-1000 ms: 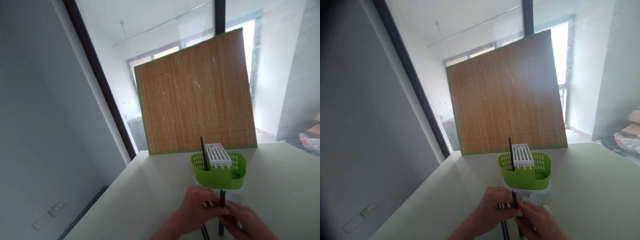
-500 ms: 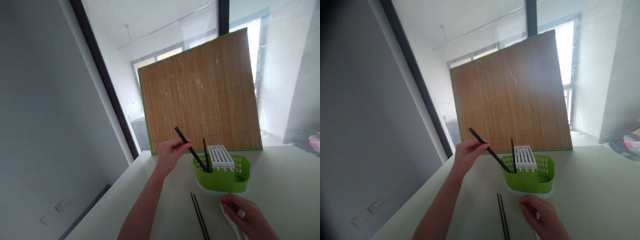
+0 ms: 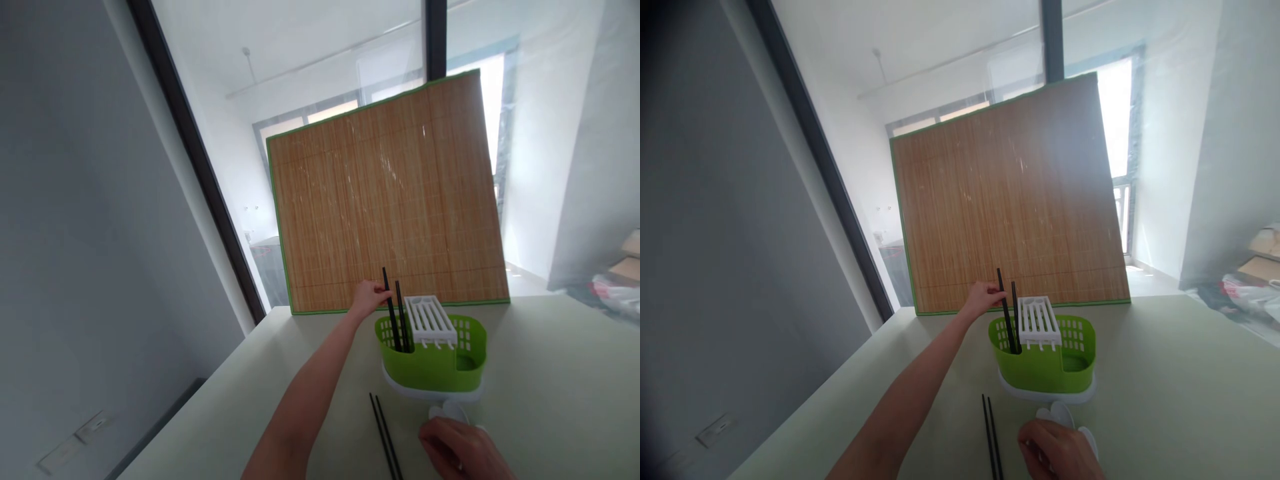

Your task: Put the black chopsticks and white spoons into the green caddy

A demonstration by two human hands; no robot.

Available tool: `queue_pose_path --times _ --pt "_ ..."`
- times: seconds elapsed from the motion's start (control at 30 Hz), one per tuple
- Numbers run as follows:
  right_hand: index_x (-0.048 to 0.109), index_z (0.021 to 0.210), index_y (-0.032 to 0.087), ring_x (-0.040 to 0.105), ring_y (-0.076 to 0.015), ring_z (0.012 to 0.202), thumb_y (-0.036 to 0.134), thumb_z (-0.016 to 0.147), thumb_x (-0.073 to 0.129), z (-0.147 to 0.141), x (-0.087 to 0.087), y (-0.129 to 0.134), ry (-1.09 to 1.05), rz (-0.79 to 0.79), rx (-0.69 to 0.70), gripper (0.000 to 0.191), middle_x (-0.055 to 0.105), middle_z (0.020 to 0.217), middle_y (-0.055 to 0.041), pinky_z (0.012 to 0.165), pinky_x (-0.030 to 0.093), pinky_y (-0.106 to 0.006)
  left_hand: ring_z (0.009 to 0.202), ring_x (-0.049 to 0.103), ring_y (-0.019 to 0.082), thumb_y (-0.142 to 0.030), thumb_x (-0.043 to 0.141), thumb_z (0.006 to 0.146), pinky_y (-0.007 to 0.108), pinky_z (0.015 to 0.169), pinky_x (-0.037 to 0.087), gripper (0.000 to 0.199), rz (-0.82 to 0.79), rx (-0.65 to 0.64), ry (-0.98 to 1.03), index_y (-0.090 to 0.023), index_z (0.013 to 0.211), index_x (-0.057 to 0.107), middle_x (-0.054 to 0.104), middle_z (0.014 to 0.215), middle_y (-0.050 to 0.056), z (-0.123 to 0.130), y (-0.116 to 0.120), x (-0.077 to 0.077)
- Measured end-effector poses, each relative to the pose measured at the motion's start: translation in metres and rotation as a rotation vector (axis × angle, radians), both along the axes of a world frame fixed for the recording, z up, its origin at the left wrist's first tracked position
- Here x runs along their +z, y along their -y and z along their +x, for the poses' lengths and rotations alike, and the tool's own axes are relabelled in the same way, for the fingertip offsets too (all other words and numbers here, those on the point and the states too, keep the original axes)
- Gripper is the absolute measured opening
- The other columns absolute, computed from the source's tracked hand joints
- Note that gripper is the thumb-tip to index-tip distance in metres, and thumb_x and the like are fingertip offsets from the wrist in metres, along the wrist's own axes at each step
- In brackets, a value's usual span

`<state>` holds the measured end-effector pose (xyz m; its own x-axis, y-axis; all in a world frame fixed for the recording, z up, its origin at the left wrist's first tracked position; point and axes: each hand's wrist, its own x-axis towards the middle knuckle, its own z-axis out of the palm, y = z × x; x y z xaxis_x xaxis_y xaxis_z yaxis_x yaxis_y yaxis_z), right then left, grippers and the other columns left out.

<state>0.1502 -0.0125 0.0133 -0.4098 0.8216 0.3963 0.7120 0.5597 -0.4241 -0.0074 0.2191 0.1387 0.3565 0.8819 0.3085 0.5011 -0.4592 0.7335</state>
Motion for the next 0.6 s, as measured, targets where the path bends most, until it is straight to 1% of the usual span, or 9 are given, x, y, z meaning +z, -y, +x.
queue_pose_path --times 0.07,0.13,0.23,0.3,0.43,0.5,0.53,0.6 --pt "0.058 0.083 0.023 0.057 -0.0094 0.056 0.019 0.085 0.043 -0.002 0.001 0.000 0.006 -0.018 0.011 0.015 0.064 0.067 0.0024 0.053 0.039 -0.018 0.058 0.060 0.012 -0.031 0.065 0.076 0.023 0.056 0.048 0.022 -0.043 -0.026 -0.010 -0.010 0.069 0.068 0.063 0.061 0.003 0.004 -0.003 -0.009" --pt "0.058 0.083 0.023 0.057 -0.0094 0.056 0.018 0.083 0.044 -0.004 -0.001 -0.001 0.004 -0.034 0.023 0.015 0.064 0.067 0.0026 0.053 0.038 -0.018 0.057 0.061 0.011 -0.028 0.063 0.078 0.023 0.056 0.049 0.021 -0.092 -0.055 -0.022 -0.009 0.069 0.067 0.064 0.061 0.003 0.009 -0.003 -0.015" --pt "0.058 0.084 0.023 0.058 -0.0097 0.058 0.016 0.082 0.045 -0.006 -0.008 -0.003 -0.001 -0.048 0.040 0.015 0.065 0.068 0.0028 0.054 0.037 -0.019 0.057 0.061 0.011 -0.026 0.063 0.078 0.023 0.057 0.049 0.019 -0.141 -0.097 -0.053 -0.009 0.070 0.066 0.064 0.062 0.003 0.013 -0.003 -0.019" --pt "0.058 0.084 0.024 0.059 -0.0100 0.060 0.016 0.082 0.044 -0.006 -0.011 -0.003 0.006 -0.059 0.035 0.016 0.065 0.068 0.0029 0.055 0.037 -0.019 0.057 0.060 0.010 -0.028 0.064 0.077 0.022 0.056 0.047 0.020 -0.138 -0.108 -0.083 -0.010 0.069 0.067 0.063 0.061 0.002 0.013 -0.004 -0.021" --pt "0.059 0.083 0.024 0.060 -0.0111 0.062 0.018 0.082 0.043 -0.006 -0.008 -0.002 0.020 -0.116 0.016 0.017 0.066 0.070 0.0026 0.056 0.037 -0.020 0.054 0.055 0.012 -0.038 0.068 0.071 0.023 0.054 0.042 0.027 -0.087 -0.081 -0.157 -0.013 0.061 0.067 0.056 0.051 -0.002 0.012 -0.008 -0.027" --pt "0.060 0.085 0.024 0.060 -0.0115 0.064 0.019 0.083 0.042 -0.006 -0.006 -0.001 0.025 -0.165 0.016 0.019 0.067 0.072 0.0021 0.058 0.038 -0.020 0.056 0.055 0.013 -0.042 0.069 0.069 0.023 0.055 0.041 0.030 -0.066 -0.059 -0.181 -0.014 0.059 0.068 0.055 0.051 -0.002 0.010 -0.008 -0.032" --pt "0.061 0.085 0.024 0.061 -0.0117 0.065 0.019 0.083 0.041 -0.006 -0.005 0.000 0.028 -0.189 0.013 0.020 0.067 0.073 0.0018 0.059 0.039 -0.021 0.059 0.056 0.014 -0.044 0.068 0.069 0.024 0.056 0.041 0.030 -0.056 -0.044 -0.183 -0.015 0.062 0.069 0.058 0.054 -0.001 0.009 -0.007 -0.033" --pt "0.061 0.086 0.024 0.061 -0.0123 0.065 0.020 0.083 0.041 -0.008 -0.005 0.001 0.038 -0.232 -0.005 0.021 0.067 0.072 0.0014 0.059 0.039 -0.021 0.068 0.059 0.016 -0.046 0.066 0.072 0.025 0.060 0.042 0.030 -0.030 0.004 -0.166 -0.016 0.075 0.072 0.066 0.068 0.002 0.005 -0.001 -0.035"
